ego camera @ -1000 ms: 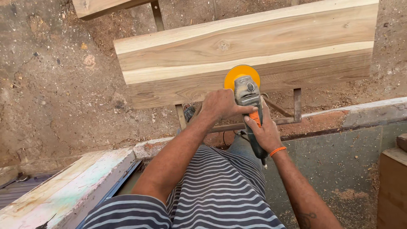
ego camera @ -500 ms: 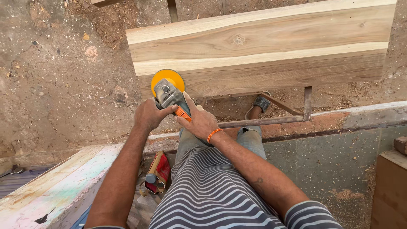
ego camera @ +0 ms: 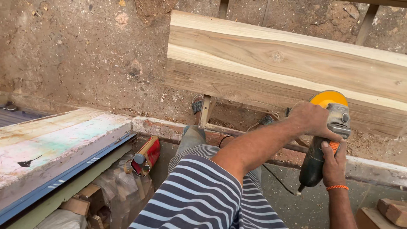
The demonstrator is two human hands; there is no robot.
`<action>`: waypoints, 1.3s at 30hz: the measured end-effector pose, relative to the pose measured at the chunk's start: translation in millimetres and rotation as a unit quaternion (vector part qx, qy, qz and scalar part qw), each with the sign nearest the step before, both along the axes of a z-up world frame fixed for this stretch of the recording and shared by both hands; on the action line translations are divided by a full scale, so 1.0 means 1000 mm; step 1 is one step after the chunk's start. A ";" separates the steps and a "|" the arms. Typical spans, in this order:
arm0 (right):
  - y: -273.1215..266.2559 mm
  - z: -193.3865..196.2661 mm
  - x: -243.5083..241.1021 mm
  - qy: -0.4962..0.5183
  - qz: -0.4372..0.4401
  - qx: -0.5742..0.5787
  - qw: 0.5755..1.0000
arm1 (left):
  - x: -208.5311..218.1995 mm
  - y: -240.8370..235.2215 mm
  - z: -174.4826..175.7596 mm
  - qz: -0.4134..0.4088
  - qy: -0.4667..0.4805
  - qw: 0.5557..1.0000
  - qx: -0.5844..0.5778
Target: The person uses an angle grinder with a sanding disc to smooth the surface of wooden planks. They repeatedly move the tool across the planks, flip them over, and continue sanding both sides.
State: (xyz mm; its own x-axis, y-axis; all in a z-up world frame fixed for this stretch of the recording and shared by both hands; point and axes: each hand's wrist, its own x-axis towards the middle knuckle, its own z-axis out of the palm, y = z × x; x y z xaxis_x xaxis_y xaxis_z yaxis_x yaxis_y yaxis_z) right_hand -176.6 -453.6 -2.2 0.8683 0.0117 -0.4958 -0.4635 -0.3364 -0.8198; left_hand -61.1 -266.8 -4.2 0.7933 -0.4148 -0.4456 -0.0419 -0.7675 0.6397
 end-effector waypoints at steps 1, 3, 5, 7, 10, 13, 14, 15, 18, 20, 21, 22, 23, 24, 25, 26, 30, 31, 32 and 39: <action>0.007 -0.001 0.002 0.003 -0.002 -0.006 1.000 | 0.000 0.007 0.001 0.002 -0.002 1.000 -0.004; 0.045 -0.002 -0.002 -0.050 0.074 -0.057 0.994 | -0.016 0.052 0.000 0.034 0.015 0.999 -0.009; 0.104 0.003 -0.004 -0.073 0.122 -0.024 0.990 | -0.039 0.118 0.004 0.064 0.044 0.997 0.000; 0.173 0.013 -0.005 -0.048 0.169 -0.053 0.983 | -0.065 0.192 0.012 0.115 0.080 0.989 0.042; 0.279 0.023 -0.003 0.023 0.262 -0.056 0.963 | -0.103 0.303 0.028 0.197 0.134 0.966 0.102; 0.363 0.029 0.007 0.048 0.373 -0.102 0.921 | -0.131 0.383 0.039 0.285 0.143 0.937 0.144; 0.384 0.029 0.010 0.040 0.388 -0.105 0.915 | -0.133 0.402 0.039 0.301 0.148 0.929 0.157; 0.401 0.029 0.014 0.033 0.403 -0.108 0.908 | -0.134 0.417 0.040 0.311 0.148 0.926 0.155; 0.431 0.027 0.043 0.044 0.415 -0.113 0.902 | -0.118 0.446 0.037 0.331 0.132 0.923 0.145; 0.444 0.024 0.067 0.037 0.410 -0.102 0.905 | -0.093 0.460 0.033 0.335 0.104 0.926 0.138; 0.446 0.022 0.083 0.021 0.407 -0.091 0.909 | -0.077 0.465 0.031 0.339 0.093 0.926 0.139; 0.450 0.019 0.096 0.005 0.401 -0.079 0.913 | -0.058 0.467 0.028 0.340 0.083 0.926 0.142; 0.456 0.015 0.109 -0.003 0.392 -0.072 0.917 | -0.042 0.470 0.026 0.341 0.073 0.926 0.144; 0.457 0.013 0.122 -0.011 0.381 -0.069 0.922 | -0.028 0.472 0.025 0.341 0.064 0.928 0.137; 0.455 0.011 0.134 -0.018 0.369 -0.065 0.927 | -0.015 0.475 0.024 0.341 0.056 0.929 0.129; 0.453 0.011 0.142 -0.016 0.362 -0.067 0.930 | -0.005 0.474 0.024 0.341 0.048 0.931 0.123; 0.436 0.012 0.156 0.016 0.337 -0.083 0.938 | 0.021 0.456 0.025 0.304 0.060 0.942 0.132; 0.426 0.011 0.157 0.030 0.331 -0.090 0.939 | 0.026 0.446 0.024 0.300 0.059 0.944 0.124; 0.412 0.010 0.157 0.013 0.320 -0.082 0.944 | 0.030 0.433 0.024 0.295 0.060 0.947 0.114; 0.268 0.020 0.176 0.025 0.211 -0.080 0.974 | 0.095 0.286 0.024 0.164 0.072 0.976 0.126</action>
State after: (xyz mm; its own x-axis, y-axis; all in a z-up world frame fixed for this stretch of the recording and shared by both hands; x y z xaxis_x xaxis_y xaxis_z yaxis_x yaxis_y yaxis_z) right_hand -1.0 -185.9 17.3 0.7772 0.2823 -0.5624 -0.2943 -0.6270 -0.7213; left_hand 33.6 18.7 19.5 0.7866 -0.0116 -0.6174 0.3093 -0.8580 0.4102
